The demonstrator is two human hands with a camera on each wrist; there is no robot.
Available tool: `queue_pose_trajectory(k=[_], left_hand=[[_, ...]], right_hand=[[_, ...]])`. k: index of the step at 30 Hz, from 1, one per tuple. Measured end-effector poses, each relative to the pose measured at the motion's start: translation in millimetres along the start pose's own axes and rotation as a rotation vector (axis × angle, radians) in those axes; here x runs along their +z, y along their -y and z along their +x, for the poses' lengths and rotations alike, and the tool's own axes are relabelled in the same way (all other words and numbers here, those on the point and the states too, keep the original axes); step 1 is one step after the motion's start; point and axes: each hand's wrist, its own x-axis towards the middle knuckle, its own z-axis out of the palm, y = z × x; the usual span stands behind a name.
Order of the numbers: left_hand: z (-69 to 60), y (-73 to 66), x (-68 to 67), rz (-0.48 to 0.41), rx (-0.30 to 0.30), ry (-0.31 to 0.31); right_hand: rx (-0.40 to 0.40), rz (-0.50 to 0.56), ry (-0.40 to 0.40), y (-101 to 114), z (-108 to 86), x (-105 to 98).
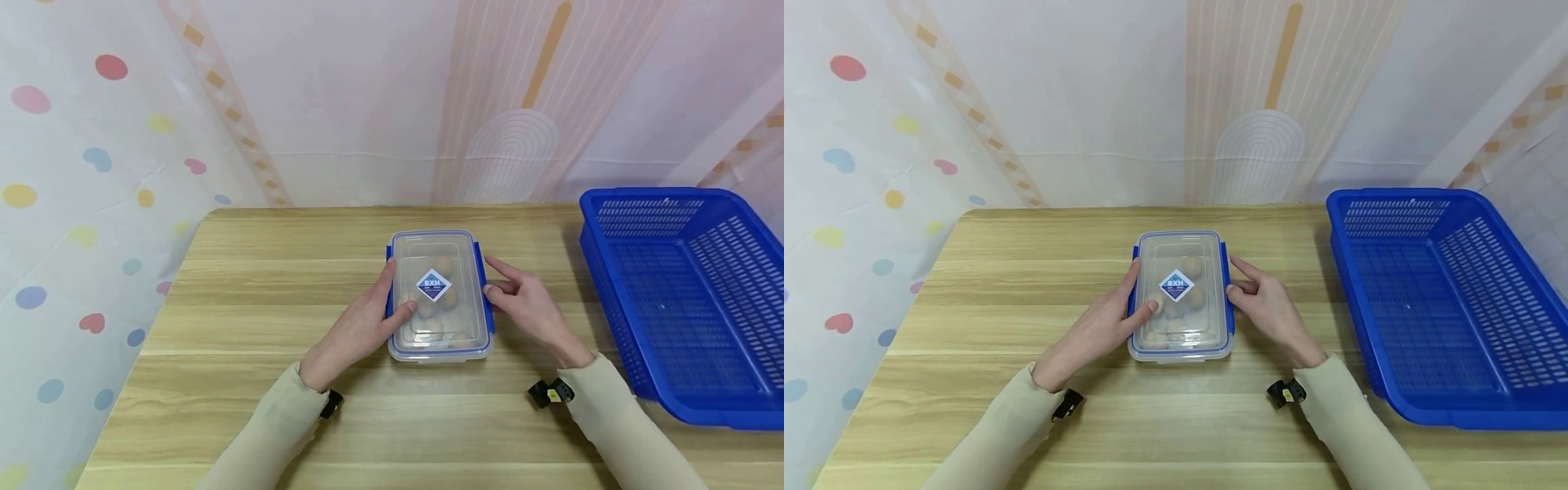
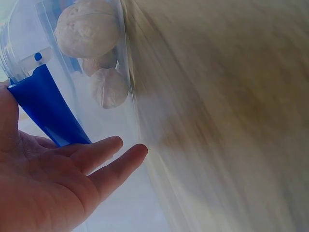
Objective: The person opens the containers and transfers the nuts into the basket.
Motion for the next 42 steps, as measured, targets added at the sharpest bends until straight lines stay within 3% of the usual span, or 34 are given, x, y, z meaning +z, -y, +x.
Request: queue_pose_trajectory(k=[6,13,26,33,42], left_hand=[[0.4,-0.5,0.6,-0.009,-0.001,0.007],[0.4,0.2,0.5,-0.016,-0.008,0.002],[-0.6,1.5,0.2,-0.036,-0.016,0.007],[0.3,2.3,1.3,-0.052,-0.016,0.003],[3.2,3.2,2.4,-0.052,-0.019,-0.004]], right_hand=[[0.046,-0.022,0.018,2.1,0.3,-4.9],[0.086,-0.033,-0.039,9.8,4.5,2.6],[0.052,-0.112,-0.098,1.4,3.0,3.2],[0.004,-0.130,-0.054,-5.3,3.7,0.3],[0.007,-0.111,-0.002,-10.9,1.3,-3.8]])
